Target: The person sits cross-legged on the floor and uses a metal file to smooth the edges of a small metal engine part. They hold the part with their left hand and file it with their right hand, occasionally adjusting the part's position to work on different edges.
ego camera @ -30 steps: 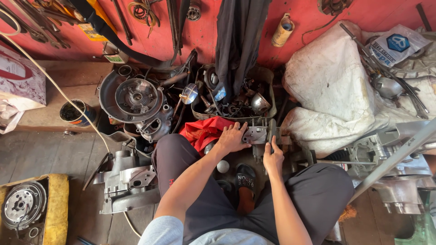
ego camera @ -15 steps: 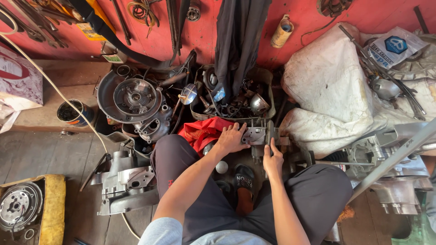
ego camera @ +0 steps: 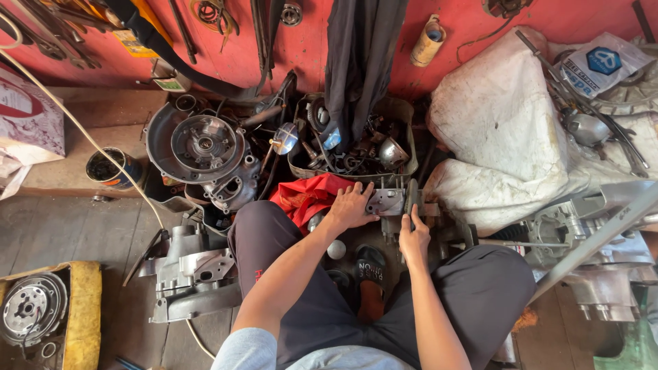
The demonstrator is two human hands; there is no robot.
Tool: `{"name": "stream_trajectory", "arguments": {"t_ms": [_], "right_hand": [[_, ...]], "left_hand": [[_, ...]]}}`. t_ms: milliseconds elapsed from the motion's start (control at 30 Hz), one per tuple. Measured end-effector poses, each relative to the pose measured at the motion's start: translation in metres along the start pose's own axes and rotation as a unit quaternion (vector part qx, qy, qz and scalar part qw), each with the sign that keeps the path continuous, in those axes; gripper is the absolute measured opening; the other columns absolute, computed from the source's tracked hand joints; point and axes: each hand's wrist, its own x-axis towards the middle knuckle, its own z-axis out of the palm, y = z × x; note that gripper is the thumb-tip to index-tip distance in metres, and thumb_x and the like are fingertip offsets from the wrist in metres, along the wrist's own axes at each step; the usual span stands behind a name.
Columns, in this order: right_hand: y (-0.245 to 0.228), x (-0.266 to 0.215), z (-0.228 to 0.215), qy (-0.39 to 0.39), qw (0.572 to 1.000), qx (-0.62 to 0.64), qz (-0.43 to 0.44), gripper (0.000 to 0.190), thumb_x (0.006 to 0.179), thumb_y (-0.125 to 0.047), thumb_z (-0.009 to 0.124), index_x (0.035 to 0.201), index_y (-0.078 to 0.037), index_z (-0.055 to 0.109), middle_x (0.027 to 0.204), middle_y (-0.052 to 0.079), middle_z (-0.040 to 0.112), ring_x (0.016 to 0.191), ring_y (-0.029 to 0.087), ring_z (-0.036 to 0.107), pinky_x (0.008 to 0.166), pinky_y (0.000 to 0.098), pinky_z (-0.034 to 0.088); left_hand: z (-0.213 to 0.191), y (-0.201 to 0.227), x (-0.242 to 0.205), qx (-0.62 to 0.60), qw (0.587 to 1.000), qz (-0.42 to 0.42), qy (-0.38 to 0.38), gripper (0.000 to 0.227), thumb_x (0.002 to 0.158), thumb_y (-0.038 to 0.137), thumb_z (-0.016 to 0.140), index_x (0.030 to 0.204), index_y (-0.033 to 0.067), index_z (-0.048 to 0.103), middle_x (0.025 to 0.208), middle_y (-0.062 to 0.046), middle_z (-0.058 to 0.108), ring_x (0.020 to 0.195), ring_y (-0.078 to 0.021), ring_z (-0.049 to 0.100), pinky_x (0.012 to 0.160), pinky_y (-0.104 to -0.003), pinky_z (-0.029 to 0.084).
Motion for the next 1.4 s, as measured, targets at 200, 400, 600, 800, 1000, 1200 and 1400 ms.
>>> {"name": "stream_trajectory", "arguments": {"t_ms": [200, 400, 600, 800, 1000, 1200, 1400], "right_hand": [[0.045, 0.045, 0.014, 0.005, 0.999, -0.022, -0.047, 0.047, 0.103, -0.037, 0.053, 0.149, -0.03, 0.053, 0.143, 0.02, 0.057, 0.127, 0.042, 0.058, 0.099, 0.0493, 0.056], [0.018, 0.013, 0.007, -0.001, 0.999, -0.007, -0.05, 0.048, 0.103, -0.034, 0.053, 0.15, -0.026, 0.052, 0.144, 0.024, 0.056, 0.13, 0.044, 0.055, 0.102, 0.0528, 0.053], [0.029, 0.035, 0.013, 0.004, 0.999, -0.005, -0.051, 0.049, 0.104, -0.035, 0.052, 0.153, -0.026, 0.049, 0.147, 0.021, 0.055, 0.133, 0.04, 0.053, 0.103, 0.049, 0.053], [0.024, 0.018, 0.006, -0.009, 0.998, -0.005, -0.058, 0.049, 0.104, -0.032, 0.052, 0.152, -0.026, 0.05, 0.147, 0.023, 0.054, 0.134, 0.042, 0.052, 0.105, 0.0521, 0.052], [0.03, 0.039, 0.011, 0.003, 0.999, -0.009, -0.046, 0.051, 0.103, -0.037, 0.052, 0.152, -0.026, 0.049, 0.147, 0.02, 0.055, 0.133, 0.041, 0.053, 0.105, 0.05, 0.051], [0.024, 0.02, 0.007, -0.002, 0.999, -0.006, -0.049, 0.048, 0.103, -0.033, 0.052, 0.151, -0.027, 0.051, 0.146, 0.021, 0.055, 0.133, 0.042, 0.053, 0.107, 0.0511, 0.051], [0.038, 0.045, 0.011, -0.005, 0.999, -0.008, -0.035, 0.049, 0.102, -0.038, 0.052, 0.151, -0.03, 0.05, 0.146, 0.021, 0.055, 0.133, 0.042, 0.052, 0.105, 0.0504, 0.051]], "left_hand": [[0.003, -0.003, 0.004, 0.003, 1.0, 0.002, -0.004, 0.099, 0.08, 0.061, 0.074, 0.157, 0.0098, 0.038, 0.133, -0.017, 0.049, 0.121, -0.0402, 0.058, 0.099, -0.053, 0.043], [0.0, 0.0, 0.001, 0.001, 1.0, 0.002, -0.01, 0.099, 0.081, 0.061, 0.072, 0.158, 0.0094, 0.036, 0.133, -0.018, 0.049, 0.122, -0.0412, 0.057, 0.101, -0.053, 0.043], [-0.006, 0.001, -0.001, -0.002, 1.0, 0.007, -0.009, 0.099, 0.082, 0.06, 0.073, 0.157, 0.0077, 0.036, 0.133, -0.019, 0.05, 0.121, -0.0424, 0.058, 0.099, -0.053, 0.044], [-0.012, 0.005, -0.004, -0.004, 1.0, 0.004, -0.014, 0.098, 0.083, 0.06, 0.072, 0.158, 0.0072, 0.036, 0.133, -0.019, 0.051, 0.121, -0.0421, 0.058, 0.099, -0.053, 0.044], [-0.009, 0.003, -0.003, -0.008, 1.0, 0.004, -0.01, 0.099, 0.082, 0.058, 0.073, 0.158, 0.0069, 0.035, 0.132, -0.019, 0.05, 0.12, -0.0442, 0.058, 0.1, -0.055, 0.044], [-0.012, 0.003, -0.002, -0.002, 1.0, 0.002, -0.02, 0.098, 0.082, 0.058, 0.074, 0.158, 0.0079, 0.035, 0.132, -0.018, 0.05, 0.12, -0.0434, 0.059, 0.101, -0.055, 0.044], [-0.006, 0.001, -0.002, 0.001, 1.0, 0.005, -0.011, 0.098, 0.083, 0.061, 0.072, 0.158, 0.0093, 0.034, 0.132, -0.017, 0.05, 0.12, -0.0429, 0.059, 0.1, -0.054, 0.044]]}}
